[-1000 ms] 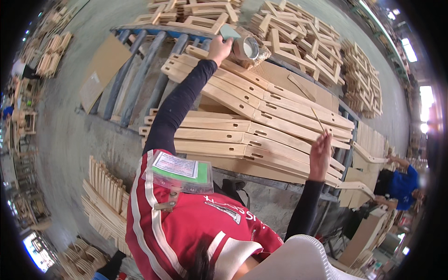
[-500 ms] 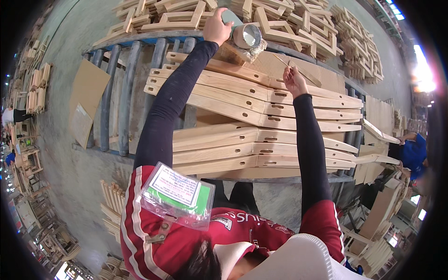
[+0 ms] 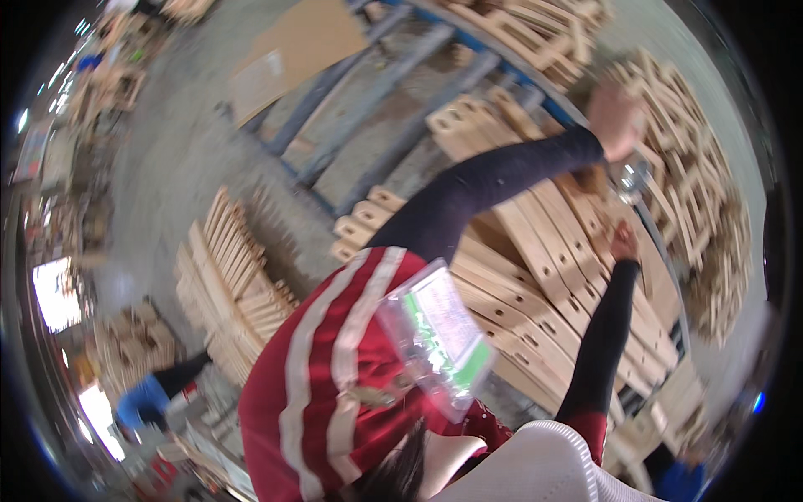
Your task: The person applies a white liquid to the slots of curved wooden pieces using a small brush and container. After applying the liquid, the person stacks the treated pieces on a metal rack.
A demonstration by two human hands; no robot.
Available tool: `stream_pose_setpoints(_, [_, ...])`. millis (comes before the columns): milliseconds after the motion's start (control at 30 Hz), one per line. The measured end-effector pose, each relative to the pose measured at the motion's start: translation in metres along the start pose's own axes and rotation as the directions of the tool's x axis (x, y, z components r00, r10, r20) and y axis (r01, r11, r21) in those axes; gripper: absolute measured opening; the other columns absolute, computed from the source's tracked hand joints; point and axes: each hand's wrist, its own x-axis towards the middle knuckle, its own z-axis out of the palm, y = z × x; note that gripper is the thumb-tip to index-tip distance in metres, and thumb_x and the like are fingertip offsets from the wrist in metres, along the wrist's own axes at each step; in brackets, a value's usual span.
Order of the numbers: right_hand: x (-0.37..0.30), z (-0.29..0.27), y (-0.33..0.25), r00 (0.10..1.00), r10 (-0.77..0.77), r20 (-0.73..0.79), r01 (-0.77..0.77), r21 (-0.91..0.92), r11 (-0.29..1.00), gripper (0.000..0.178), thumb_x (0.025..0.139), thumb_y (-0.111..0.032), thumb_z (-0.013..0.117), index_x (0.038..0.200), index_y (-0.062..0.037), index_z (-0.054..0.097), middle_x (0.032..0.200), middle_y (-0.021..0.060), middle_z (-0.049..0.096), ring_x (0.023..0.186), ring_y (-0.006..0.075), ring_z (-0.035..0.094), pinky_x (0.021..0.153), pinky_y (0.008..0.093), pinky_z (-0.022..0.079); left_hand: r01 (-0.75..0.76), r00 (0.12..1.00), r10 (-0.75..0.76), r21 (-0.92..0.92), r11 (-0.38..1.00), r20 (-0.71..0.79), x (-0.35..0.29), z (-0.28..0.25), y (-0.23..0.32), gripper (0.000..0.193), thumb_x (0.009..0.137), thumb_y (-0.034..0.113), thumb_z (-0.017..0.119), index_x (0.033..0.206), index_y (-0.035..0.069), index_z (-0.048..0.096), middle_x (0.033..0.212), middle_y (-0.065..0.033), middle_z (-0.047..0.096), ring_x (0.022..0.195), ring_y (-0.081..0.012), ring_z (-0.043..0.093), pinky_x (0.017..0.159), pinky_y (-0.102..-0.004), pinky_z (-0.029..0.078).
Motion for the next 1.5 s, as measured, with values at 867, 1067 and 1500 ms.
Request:
stream_pose_setpoints(867, [-0.368, 0.303, 0.207, 0.706, -0.465, -0.535, 0.55, 0.0, 0.835, 0.038, 0.104, -0.026, 0.044, 0.132, -0.001, 0.048, 0.104, 0.0038, 0.057, 0.087, 0.0142, 0.055, 0.075, 0.0263, 0.052, -0.331, 0.384, -0.2, 0.336, 0.882, 0.902, -0.331, -0.282, 0.059, 0.14, 0.052, 0.045, 0.089, 0.154, 0.006, 0.003, 0.16, -0.0195, 0.002, 0.148, -0.0379, 0.005, 0.119, -0.057, 0.009])
stream_pose_setpoints(1067, [-0.433, 0.296, 0.284, 0.548, -0.537, -0.641, 0.679, -0.034, 0.734, 0.035, 0.104, -0.026, 0.045, 0.128, -0.001, 0.052, 0.099, 0.0042, 0.062, 0.083, 0.0134, 0.059, 0.071, 0.0253, 0.054, -0.221, 0.401, -0.184, 0.29, 0.931, 0.897, -0.307, -0.282, 0.054, 0.142, 0.045, 0.033, 0.092, 0.155, 0.012, 0.004, 0.154, -0.0215, 0.016, 0.145, -0.0401, 0.014, 0.115, -0.0619, 0.014])
stream_pose_setpoints(1500, [-0.433, 0.256, 0.429, 0.444, -0.41, -0.797, 0.821, 0.177, 0.543, 0.026, 0.103, -0.025, 0.043, 0.106, -0.0051, 0.059, 0.087, 0.0025, 0.067, 0.07, 0.0142, 0.064, 0.062, 0.0275, 0.055, -0.259, 0.44, -0.11, 0.243, 0.935, 0.891, -0.309, -0.269, 0.052, 0.13, 0.046, 0.019, 0.087, 0.15, 0.008, 0.01, 0.144, -0.0221, 0.03, 0.135, -0.0422, 0.028, 0.114, -0.0557, 0.02])
